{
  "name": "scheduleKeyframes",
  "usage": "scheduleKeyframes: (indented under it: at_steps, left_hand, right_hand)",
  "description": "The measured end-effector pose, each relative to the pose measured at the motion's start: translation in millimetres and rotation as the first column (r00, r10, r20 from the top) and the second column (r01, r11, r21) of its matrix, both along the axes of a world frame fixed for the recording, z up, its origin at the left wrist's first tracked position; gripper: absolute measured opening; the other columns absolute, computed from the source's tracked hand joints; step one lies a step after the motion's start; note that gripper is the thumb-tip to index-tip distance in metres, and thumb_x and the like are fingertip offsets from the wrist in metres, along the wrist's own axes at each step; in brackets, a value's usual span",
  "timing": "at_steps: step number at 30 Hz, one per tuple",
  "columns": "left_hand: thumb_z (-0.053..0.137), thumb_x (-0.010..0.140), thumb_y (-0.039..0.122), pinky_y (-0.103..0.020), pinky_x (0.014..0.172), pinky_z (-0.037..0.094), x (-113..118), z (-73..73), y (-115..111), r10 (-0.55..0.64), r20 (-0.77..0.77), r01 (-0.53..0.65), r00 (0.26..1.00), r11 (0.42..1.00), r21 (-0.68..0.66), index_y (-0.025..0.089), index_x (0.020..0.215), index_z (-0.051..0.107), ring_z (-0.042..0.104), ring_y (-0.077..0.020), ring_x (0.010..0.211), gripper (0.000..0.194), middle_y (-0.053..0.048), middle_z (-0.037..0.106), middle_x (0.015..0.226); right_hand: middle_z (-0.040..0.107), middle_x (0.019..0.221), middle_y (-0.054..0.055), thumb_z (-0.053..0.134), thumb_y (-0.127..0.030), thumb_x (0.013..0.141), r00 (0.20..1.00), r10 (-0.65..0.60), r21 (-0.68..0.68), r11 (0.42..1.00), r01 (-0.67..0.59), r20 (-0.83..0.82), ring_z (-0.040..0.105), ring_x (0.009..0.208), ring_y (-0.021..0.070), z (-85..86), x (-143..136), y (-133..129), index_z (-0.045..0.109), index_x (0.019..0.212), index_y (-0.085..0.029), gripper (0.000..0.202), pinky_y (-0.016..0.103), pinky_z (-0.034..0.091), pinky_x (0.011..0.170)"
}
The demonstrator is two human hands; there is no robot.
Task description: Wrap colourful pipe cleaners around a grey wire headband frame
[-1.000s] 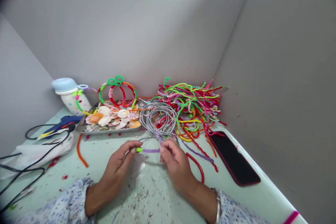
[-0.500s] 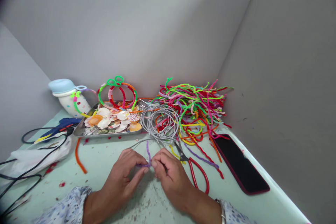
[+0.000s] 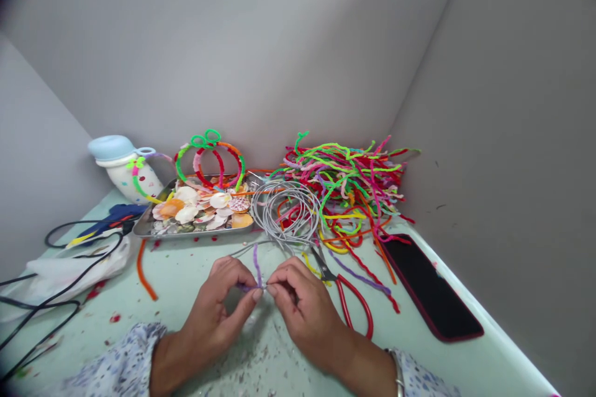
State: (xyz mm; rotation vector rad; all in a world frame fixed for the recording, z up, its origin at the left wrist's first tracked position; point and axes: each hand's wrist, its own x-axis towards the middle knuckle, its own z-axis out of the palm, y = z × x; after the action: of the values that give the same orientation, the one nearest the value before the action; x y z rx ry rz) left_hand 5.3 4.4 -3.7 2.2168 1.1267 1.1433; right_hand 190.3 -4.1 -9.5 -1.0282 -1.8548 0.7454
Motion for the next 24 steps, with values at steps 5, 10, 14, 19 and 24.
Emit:
scheduleKeyframes:
  at_steps: [5,10,14,19,24]
  left_hand:
    - [0.053,0.088,0.024,-0.036,0.074,0.038,0,1.1,-3,-0.001,0.039,0.003,0.999,0.999,-0.054,0.02,0.075,0.054,0.051,-0.0191,0.073,0.014,-0.001,0.055,0.071]
    - [0.052,0.09,0.025,-0.036,0.074,0.038,-1,-0.4,-5,-0.006,0.06,0.01,0.998,0.997,-0.075,0.019,0.075,0.054,0.051,-0.0194,0.074,0.016,-0.002,0.055,0.072]
    - [0.054,0.09,0.025,-0.036,0.076,0.039,0,-1.2,-3,0.009,0.055,-0.006,0.998,0.999,-0.053,0.019,0.081,0.057,0.052,-0.0204,0.078,0.01,-0.003,0.058,0.077]
    - [0.056,0.089,0.022,-0.036,0.078,0.042,-1,-2.1,-1,0.012,0.058,-0.01,0.998,1.0,-0.03,0.02,0.089,0.058,0.054,-0.0223,0.085,0.003,-0.005,0.061,0.084]
    - [0.053,0.09,0.02,-0.037,0.08,0.044,0,-2.7,-2,0.006,0.082,-0.003,0.997,0.999,-0.039,0.02,0.094,0.057,0.054,-0.0225,0.088,0.006,-0.006,0.061,0.089]
  right_hand:
    - [0.058,0.084,0.002,0.051,-0.017,0.093,1.0,0.004,0.024,1.0,-0.004,0.009,0.056,0.077,0.0168,-0.8,0,-2,0.059,0.088,-0.022,0.011,0.028,0.044,0.068]
    - [0.057,0.083,0.002,0.051,-0.018,0.093,1.0,0.011,0.032,0.999,-0.012,0.013,0.055,0.077,0.0169,0.7,-1,-2,0.059,0.087,-0.021,0.011,0.028,0.043,0.068]
    - [0.055,0.079,0.001,0.05,-0.02,0.095,1.0,-0.027,-0.015,1.0,0.027,0.009,0.054,0.073,0.0163,0.1,-2,-2,0.059,0.085,-0.021,0.013,0.028,0.042,0.066]
    - [0.054,0.077,0.001,0.049,-0.023,0.096,0.998,-0.069,-0.046,0.997,0.069,0.006,0.054,0.072,0.016,-5.1,-1,-1,0.058,0.086,-0.021,0.013,0.028,0.043,0.065]
    - [0.055,0.088,0.001,0.05,-0.022,0.096,0.993,-0.086,-0.048,0.995,0.082,-0.086,0.057,0.067,0.0134,-14.4,1,-1,0.057,0.098,-0.024,0.008,0.028,0.048,0.063]
